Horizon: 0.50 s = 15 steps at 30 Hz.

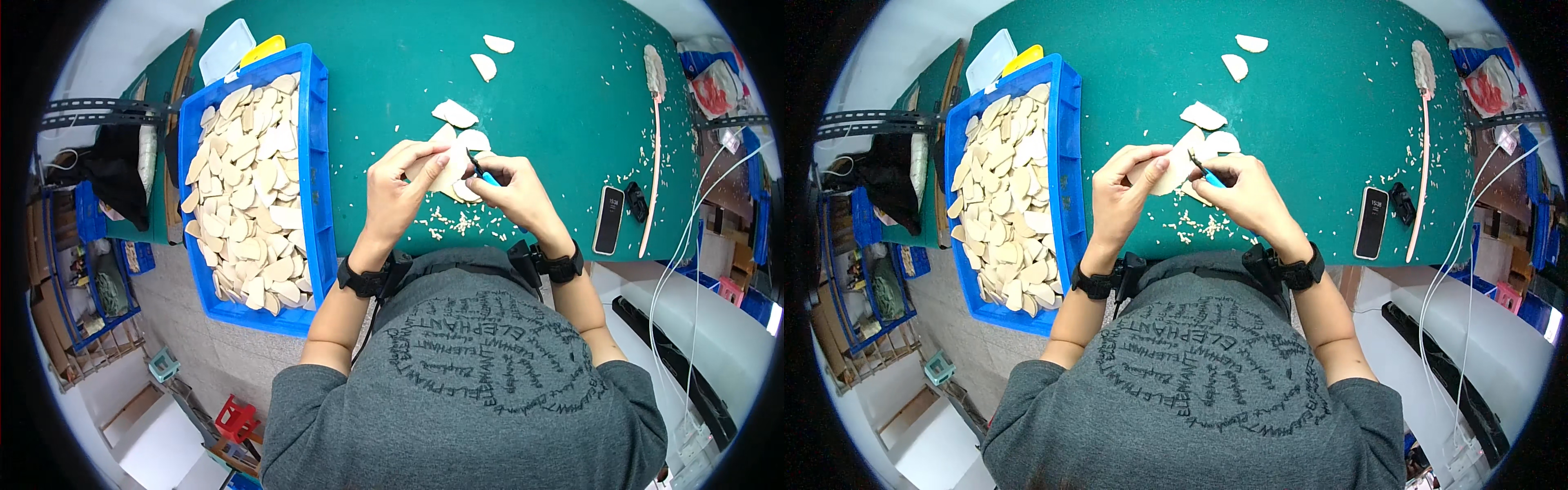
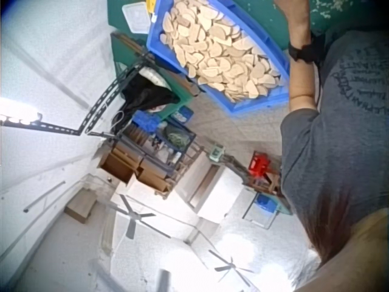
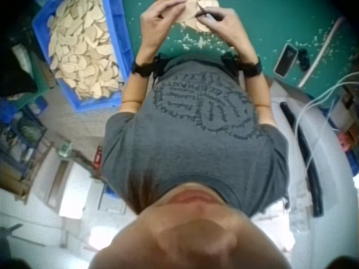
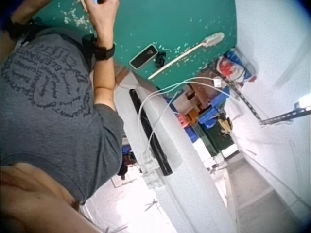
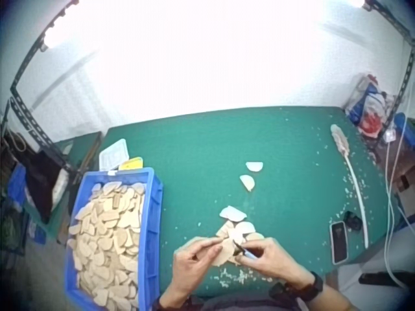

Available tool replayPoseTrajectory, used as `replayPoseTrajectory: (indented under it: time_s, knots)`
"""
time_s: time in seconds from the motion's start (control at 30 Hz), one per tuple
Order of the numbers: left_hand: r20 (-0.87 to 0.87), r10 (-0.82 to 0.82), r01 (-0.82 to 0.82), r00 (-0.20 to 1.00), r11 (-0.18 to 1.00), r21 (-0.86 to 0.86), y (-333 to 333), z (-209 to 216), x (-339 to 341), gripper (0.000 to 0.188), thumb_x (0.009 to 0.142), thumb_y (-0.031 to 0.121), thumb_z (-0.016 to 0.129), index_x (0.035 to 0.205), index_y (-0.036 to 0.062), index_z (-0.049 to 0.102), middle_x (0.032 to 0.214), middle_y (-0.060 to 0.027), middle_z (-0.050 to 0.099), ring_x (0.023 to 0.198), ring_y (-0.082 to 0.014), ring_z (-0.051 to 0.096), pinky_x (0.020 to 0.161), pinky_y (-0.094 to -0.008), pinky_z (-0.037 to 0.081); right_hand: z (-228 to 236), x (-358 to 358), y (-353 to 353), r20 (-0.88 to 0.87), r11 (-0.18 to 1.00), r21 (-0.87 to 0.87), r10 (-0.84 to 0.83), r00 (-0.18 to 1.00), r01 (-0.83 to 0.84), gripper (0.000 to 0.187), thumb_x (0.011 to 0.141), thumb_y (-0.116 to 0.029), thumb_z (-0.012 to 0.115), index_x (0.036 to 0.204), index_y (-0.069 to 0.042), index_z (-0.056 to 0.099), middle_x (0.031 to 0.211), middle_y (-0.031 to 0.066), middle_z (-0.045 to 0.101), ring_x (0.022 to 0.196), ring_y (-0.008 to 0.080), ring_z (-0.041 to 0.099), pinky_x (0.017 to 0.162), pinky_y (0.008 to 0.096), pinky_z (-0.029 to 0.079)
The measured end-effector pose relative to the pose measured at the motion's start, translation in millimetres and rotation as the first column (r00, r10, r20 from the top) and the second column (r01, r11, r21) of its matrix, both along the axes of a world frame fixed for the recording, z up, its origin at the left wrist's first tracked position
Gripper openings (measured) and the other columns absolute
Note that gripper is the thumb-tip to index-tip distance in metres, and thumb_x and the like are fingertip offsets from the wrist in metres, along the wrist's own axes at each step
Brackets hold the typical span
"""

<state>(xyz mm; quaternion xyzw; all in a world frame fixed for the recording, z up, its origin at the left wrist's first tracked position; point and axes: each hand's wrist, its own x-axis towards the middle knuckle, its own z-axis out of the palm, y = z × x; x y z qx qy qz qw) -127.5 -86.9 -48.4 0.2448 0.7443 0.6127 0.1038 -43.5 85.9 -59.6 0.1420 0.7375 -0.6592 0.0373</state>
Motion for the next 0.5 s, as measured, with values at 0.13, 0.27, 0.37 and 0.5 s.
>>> replayPoseTrajectory:
  time_s: [0.13,0.27,0.37,0.5]
  knots:
    - [-0.079,0.006,-0.007,0.997,1.0,-0.02,0.8,1.3,1.3,0.015,0.085,0.012,0.068,0.096,0.002,0.071,0.089,-0.0113,0.068,0.081,-0.0183,0.066,0.072,-0.0279,0.051,-6.5,1.4,0.7,-0.039,1.0,0.029,-0.002,0.999,0.003,0.02,0.076,-0.013,0.066,0.089,0.002,0.07,0.076,0.0075,0.065,0.069,0.0086,0.056,0.063,0.0249,0.044]
    - [-0.085,0.008,-0.01,0.996,1.0,-0.019,0.8,0.8,1.9,0.015,0.085,0.011,0.067,0.096,0.0017,0.07,0.089,-0.0113,0.068,0.081,-0.0182,0.066,0.071,-0.0283,0.051,5.2,0.9,0.8,0.017,0.996,0.089,0.018,1.0,-0.02,0.018,0.075,-0.011,0.065,0.087,0.002,0.07,0.073,0.0077,0.064,0.067,0.0089,0.055,0.062,0.0248,0.044]
    - [-0.049,0.018,-0.018,0.999,1.0,-0.002,0.9,1.0,2.9,0.015,0.085,0.011,0.067,0.096,0.0014,0.07,0.089,-0.011,0.068,0.081,-0.0175,0.065,0.071,-0.0277,0.05,-4.5,1.1,-1.8,-0.07,0.994,0.107,0.0,0.998,0.008,0.017,0.075,-0.011,0.064,0.086,0.001,0.07,0.069,0.0053,0.062,0.063,0.0076,0.053,0.058,0.0239,0.042]
    - [-0.035,0.1,-0.101,0.994,0.995,-0.015,-10.9,-2.8,-1.7,0.015,0.085,0.011,0.068,0.096,0.0009,0.07,0.089,-0.0104,0.067,0.081,-0.0148,0.064,0.071,-0.0249,0.049,9.1,-2.5,0.1,0.102,0.995,-0.077,-0.063,0.993,0.071,0.014,0.078,-0.01,0.062,0.086,-0.001,0.07,0.064,-0.0008,0.058,0.056,0.0039,0.048,0.051,0.0213,0.037]
